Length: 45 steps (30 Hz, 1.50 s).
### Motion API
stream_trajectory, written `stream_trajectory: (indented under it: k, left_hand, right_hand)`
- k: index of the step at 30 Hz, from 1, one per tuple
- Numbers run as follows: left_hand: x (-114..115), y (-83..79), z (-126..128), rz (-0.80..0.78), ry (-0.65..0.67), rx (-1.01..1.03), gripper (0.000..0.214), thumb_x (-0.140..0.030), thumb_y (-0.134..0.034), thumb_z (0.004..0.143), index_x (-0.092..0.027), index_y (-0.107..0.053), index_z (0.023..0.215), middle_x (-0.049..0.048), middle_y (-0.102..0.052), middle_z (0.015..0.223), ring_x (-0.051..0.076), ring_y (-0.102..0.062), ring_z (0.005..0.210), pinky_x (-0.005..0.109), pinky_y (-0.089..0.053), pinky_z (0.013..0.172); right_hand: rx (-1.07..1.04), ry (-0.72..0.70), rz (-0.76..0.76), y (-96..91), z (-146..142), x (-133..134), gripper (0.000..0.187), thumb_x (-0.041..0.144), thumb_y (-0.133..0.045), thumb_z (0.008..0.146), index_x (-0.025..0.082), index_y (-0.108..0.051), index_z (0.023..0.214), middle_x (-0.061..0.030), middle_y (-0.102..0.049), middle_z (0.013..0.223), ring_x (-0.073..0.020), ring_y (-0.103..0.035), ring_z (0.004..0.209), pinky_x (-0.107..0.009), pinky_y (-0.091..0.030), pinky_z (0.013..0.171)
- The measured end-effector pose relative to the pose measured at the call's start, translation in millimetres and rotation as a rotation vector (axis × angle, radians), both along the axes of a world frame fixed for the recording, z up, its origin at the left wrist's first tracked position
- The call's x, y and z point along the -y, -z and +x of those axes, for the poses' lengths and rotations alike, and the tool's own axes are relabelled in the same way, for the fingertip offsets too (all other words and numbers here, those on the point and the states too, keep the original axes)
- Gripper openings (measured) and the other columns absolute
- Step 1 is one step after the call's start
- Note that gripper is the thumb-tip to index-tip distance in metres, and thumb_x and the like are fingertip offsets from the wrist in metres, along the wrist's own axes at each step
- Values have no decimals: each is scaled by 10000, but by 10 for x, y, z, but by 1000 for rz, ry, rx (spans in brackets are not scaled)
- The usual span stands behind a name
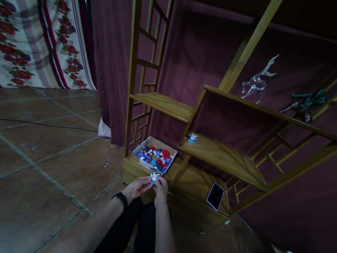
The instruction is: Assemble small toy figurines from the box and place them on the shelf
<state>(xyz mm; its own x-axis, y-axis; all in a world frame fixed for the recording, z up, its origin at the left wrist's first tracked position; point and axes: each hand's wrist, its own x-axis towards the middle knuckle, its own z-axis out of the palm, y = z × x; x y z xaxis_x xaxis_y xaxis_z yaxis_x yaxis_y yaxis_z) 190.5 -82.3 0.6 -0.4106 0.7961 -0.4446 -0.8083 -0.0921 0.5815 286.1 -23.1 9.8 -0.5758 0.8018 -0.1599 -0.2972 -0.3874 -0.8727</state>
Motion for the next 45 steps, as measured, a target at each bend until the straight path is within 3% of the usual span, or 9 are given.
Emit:
stream_trajectory:
  k: [17, 45]
  left_hand:
    - [13, -40, 17, -5, -14, -10, 92, -20, -556, 750, -61, -608, 814, 91, -639, 699, 120, -626, 581, 180, -534, 560]
    - [36, -64, 30, -15, -32, -46, 76, -20, -571, 741, -62, -612, 790, 91, -643, 681, 114, -622, 555, 181, -534, 558]
  right_hand:
    - [49, 48, -65, -78, -7, 14, 264, 234, -660, 547, 181, -665, 805, -30, -692, 784, -177, -637, 757, -305, -493, 723]
    - [43, 10, -79, -64, -3, -16, 319, 274, -727, 515, 170, -672, 811, -47, -695, 792, -191, -637, 771, -317, -491, 730]
